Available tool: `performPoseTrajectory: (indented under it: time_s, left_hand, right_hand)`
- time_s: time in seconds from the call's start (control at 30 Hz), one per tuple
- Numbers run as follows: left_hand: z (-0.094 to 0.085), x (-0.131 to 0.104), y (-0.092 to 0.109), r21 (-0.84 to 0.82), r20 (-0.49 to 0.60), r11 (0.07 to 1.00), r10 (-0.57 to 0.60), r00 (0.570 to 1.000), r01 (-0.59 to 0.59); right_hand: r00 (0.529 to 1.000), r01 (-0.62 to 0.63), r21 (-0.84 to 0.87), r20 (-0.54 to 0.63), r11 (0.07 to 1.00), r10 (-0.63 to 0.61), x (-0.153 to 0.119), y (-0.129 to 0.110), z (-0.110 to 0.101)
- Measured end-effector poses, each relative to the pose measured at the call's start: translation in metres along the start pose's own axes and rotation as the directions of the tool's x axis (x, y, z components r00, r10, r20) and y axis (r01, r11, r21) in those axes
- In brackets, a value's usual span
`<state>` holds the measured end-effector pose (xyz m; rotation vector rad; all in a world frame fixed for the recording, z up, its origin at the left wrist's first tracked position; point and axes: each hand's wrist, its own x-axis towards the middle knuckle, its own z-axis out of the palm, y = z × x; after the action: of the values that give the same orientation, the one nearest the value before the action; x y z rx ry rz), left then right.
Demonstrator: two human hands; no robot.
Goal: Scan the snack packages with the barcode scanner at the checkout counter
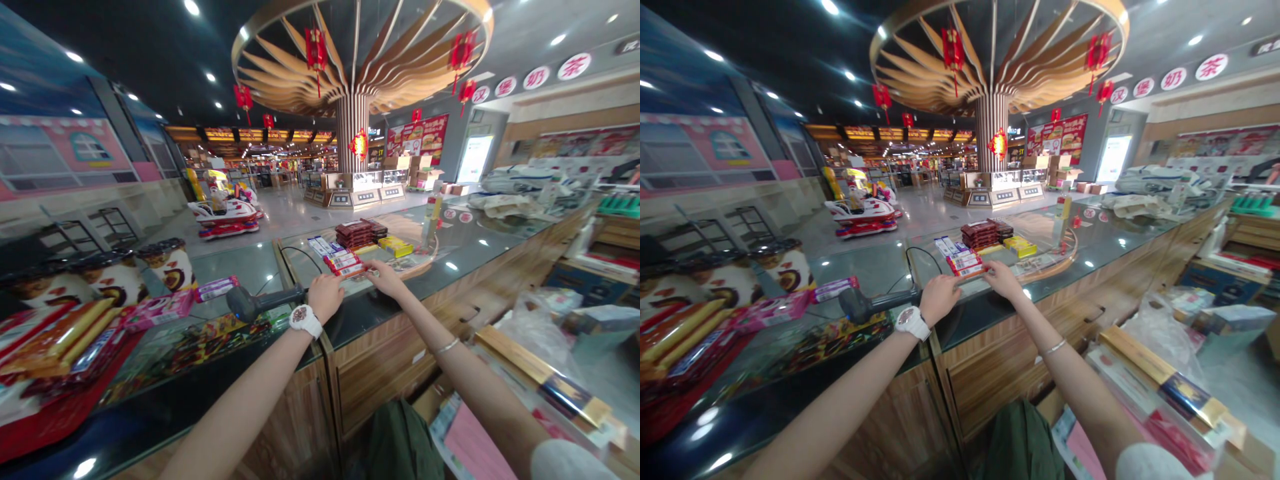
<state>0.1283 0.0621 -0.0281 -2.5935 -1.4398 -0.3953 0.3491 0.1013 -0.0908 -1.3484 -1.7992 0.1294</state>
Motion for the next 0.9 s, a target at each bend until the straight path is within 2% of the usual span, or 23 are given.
performPoseTrajectory:
  time_s: [0.17,0.43,0.7,0.9]
  left_hand:
    - [0.003,0.000,0.000,0.006,0.017,1.000,-0.001,1.000,0.001]
    - [0.010,0.001,-0.001,0.006,0.041,1.000,0.014,0.999,-0.015]
    - [0.012,0.002,-0.001,0.001,0.026,1.000,0.007,1.000,-0.007]
    - [0.013,0.002,-0.003,-0.005,-0.009,1.000,0.007,1.000,-0.008]
  right_hand:
    - [0.998,0.047,-0.014,0.050,0.999,-0.046,0.001,0.003,0.002]
    - [0.985,0.064,-0.086,0.164,0.994,-0.049,0.003,0.008,0.005]
    - [0.982,0.071,-0.070,0.179,0.995,-0.057,0.004,0.012,0.009]
    - [0.990,0.066,-0.057,0.129,0.996,-0.059,0.003,0.011,0.011]
